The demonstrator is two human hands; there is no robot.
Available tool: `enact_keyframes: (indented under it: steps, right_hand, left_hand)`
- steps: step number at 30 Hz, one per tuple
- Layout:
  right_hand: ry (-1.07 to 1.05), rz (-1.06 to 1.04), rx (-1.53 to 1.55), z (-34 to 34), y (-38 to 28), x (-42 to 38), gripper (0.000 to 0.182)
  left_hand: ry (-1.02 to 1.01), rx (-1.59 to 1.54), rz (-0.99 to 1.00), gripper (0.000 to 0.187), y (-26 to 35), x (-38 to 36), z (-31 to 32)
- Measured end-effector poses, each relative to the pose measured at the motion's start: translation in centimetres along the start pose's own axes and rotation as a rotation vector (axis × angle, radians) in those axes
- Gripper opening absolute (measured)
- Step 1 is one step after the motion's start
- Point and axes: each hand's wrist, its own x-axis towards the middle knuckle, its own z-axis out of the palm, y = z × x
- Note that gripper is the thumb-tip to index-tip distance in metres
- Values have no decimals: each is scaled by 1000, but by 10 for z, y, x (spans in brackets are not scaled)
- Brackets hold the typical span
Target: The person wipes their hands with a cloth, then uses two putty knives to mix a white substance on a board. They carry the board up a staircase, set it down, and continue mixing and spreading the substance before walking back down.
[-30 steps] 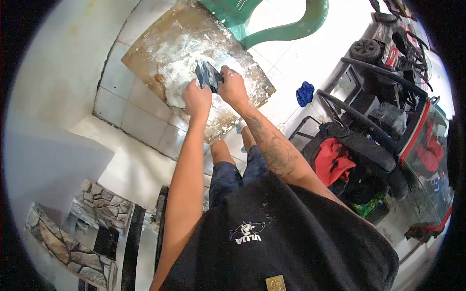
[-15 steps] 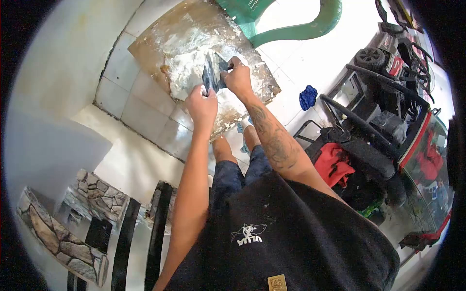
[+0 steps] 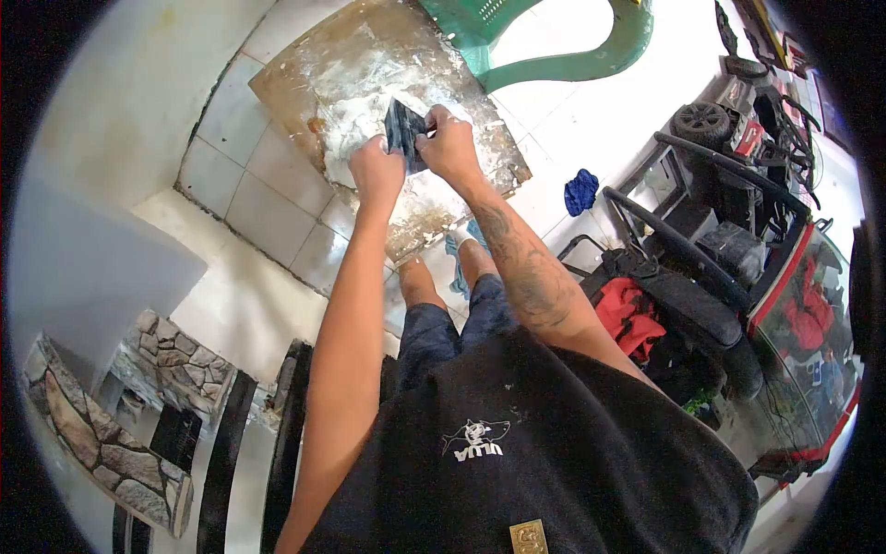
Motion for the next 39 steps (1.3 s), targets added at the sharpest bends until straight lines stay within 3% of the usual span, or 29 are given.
enact_keyframes:
  steps: [2, 3, 8, 12, 16, 19, 26, 30, 32, 37, 39]
  right_hand:
    - [17, 7, -31, -11, -2, -3, 22]
    - [35, 27, -44, -16, -3, -5, 22]
    - [16, 75, -59, -30, 27, -4, 28]
    - [-122, 103, -28, -50, 13, -13, 31]
    - [-174, -58, -24, -59, -20, -37, 24]
    - [-248, -129, -152, -55, -26, -54, 22]
    - [-256, -332, -194, -59, -37, -70, 22]
    - [-204, -359, -206, -54, -34, -71, 22]
    - [-238, -369, -231, -50, -30, -69, 22]
    - [-96, -421, -266, -40, -19, -46, 26]
    - [-92, -396, -229, -47, -20, -36, 25]
  left_hand:
    - [18, -4, -33, 25, -17, 3, 8]
    - [16, -63, -170, 23, -29, 5, 18]
    - [32, -370, -203, 12, -50, -3, 17]
    - [105, -575, -229, 8, -28, -16, -4]
    - [151, -717, -277, 8, -13, -23, -5]
    - [19, -885, -476, 11, -12, -29, -7]
    - [70, -1199, -543, 10, -2, -46, -4]
    - [15, -1149, -498, 10, 8, -51, -13]
    - [-8, -1158, -488, 16, 18, -56, -19]
    - [-20, -1152, -482, 29, 14, -67, -10]
    - [-30, -1137, -572, 29, 14, -70, -15]
